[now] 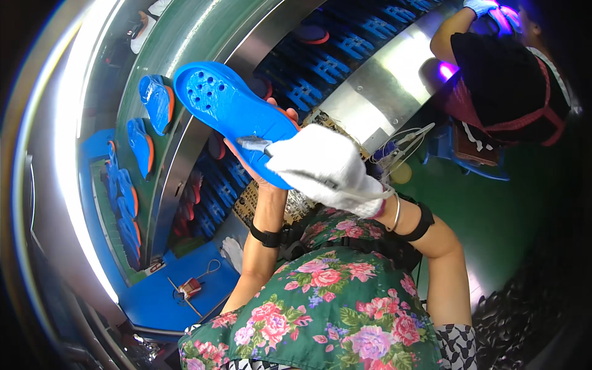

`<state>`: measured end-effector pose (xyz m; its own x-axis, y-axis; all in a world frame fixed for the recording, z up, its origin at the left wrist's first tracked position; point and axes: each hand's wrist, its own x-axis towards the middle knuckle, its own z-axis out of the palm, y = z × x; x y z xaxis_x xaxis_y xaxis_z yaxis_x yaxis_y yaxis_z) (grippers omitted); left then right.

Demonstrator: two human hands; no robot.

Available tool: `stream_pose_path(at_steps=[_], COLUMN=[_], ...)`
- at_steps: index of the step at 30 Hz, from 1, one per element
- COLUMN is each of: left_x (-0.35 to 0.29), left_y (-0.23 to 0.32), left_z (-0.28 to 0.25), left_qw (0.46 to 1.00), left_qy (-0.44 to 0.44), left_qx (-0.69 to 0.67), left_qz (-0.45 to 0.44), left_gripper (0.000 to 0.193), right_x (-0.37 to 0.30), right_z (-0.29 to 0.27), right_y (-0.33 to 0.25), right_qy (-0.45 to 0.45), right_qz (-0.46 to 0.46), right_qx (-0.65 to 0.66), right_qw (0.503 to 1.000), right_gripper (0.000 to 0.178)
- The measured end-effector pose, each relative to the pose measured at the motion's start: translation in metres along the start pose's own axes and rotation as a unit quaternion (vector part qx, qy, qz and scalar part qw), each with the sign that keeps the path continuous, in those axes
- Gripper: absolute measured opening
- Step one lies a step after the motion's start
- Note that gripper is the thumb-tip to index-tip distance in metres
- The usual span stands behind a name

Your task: Applying liquid or glue to blue shoe soles using a brush on an assembly line.

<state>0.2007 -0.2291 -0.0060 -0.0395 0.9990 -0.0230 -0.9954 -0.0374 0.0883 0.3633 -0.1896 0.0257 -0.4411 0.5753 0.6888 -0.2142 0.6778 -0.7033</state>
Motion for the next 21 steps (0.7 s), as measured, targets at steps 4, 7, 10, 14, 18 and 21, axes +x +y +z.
stream_pose_path(at_steps=[4, 7, 10, 14, 18, 21], left_x=[0.003, -0.004, -0.002, -0.005, -0.008, -0.002], left_y=[0.012, 0.019, 0.017, 0.03, 0.026, 0.038], left_z=[-0.015, -0.013, -0.007, -0.015, -0.013, -0.022], left_qw=[0.998, 0.997, 0.997, 0.993, 0.993, 0.989], left_qy=[-0.043, -0.054, -0.031, -0.021, -0.02, -0.052], left_qx=[0.024, 0.045, 0.072, 0.109, 0.116, 0.134], left_qz=[-0.026, -0.031, -0.004, -0.035, -0.027, -0.044], left_gripper=[0.11, 0.112, 0.116, 0.12, 0.12, 0.119], right_x=[-0.012, -0.005, -0.009, -0.019, -0.015, -0.023], right_z=[0.012, 0.002, 0.002, 0.008, 0.003, 0.009], right_y=[-0.017, -0.012, 0.0, -0.015, -0.001, -0.008], right_qy=[-0.055, -0.049, -0.053, -0.083, -0.035, -0.096], right_qz=[-0.056, -0.015, -0.046, -0.003, 0.077, -0.044], right_qx=[-0.019, -0.009, -0.015, 0.054, 0.071, -0.001], right_qw=[0.997, 0.999, 0.997, 0.995, 0.994, 0.994], right_gripper=[0.024, 0.029, 0.026, 0.019, 0.021, 0.027])
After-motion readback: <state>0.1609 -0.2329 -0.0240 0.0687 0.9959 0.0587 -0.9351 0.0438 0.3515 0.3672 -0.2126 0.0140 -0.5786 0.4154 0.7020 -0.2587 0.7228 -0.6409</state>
